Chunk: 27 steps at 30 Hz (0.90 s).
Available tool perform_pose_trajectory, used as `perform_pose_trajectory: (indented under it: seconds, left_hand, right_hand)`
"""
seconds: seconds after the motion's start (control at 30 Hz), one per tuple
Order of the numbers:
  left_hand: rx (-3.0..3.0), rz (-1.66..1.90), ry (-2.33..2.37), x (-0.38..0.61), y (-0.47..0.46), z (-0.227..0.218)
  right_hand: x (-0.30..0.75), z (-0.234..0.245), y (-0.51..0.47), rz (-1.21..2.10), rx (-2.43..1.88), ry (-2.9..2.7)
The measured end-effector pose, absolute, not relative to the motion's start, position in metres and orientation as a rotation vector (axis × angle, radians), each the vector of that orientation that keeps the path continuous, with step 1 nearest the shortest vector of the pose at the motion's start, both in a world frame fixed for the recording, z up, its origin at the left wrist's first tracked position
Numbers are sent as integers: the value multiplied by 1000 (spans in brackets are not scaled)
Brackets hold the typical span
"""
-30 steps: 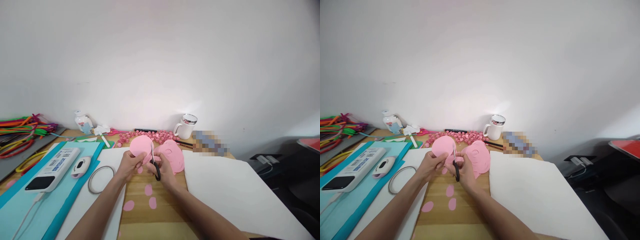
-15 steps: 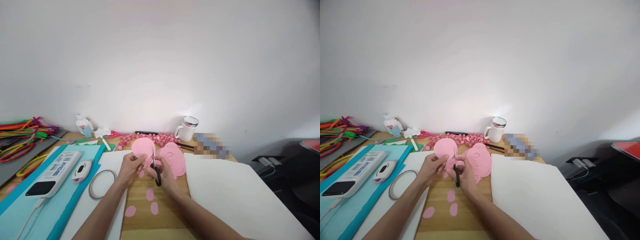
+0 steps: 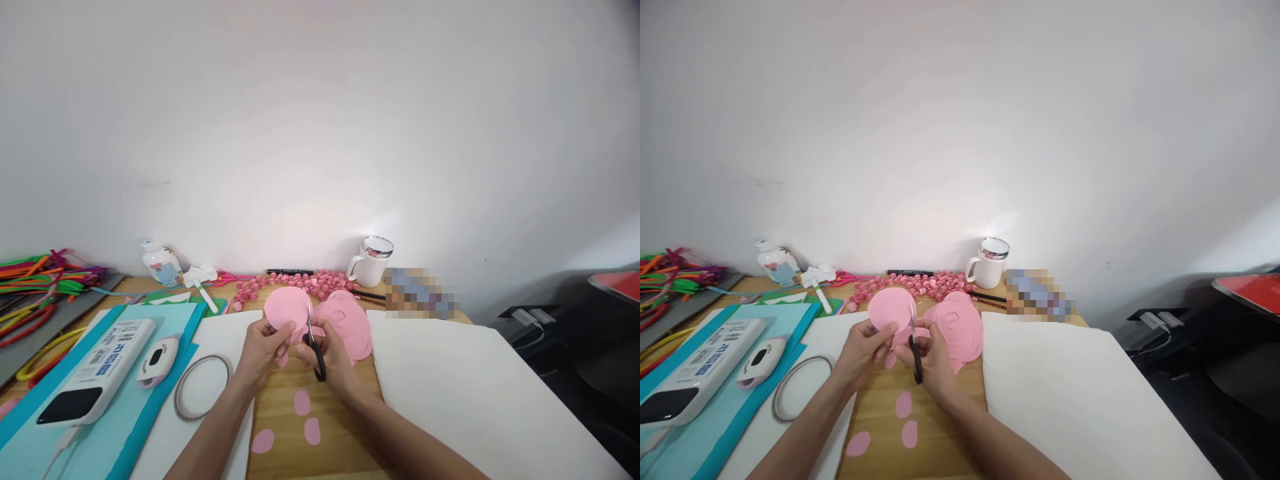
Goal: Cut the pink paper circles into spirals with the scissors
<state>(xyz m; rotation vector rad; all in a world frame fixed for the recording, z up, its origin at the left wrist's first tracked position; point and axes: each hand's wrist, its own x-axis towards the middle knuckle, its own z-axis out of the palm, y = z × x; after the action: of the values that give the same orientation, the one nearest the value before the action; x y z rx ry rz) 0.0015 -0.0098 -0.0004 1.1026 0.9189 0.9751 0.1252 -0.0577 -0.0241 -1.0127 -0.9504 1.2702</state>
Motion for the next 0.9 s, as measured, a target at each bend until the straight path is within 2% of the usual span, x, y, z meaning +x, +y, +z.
perform_pose_trajectory:
  seconds: [0.27, 0.9]
  left_hand:
    - [1103, 1015, 918, 3, -11, 9]
    - [1151, 974, 883, 3, -14, 0]
  right_hand:
    - [126, -25, -60, 1267, -1085, -983]
    - [128, -26, -58, 1223, -925, -1031]
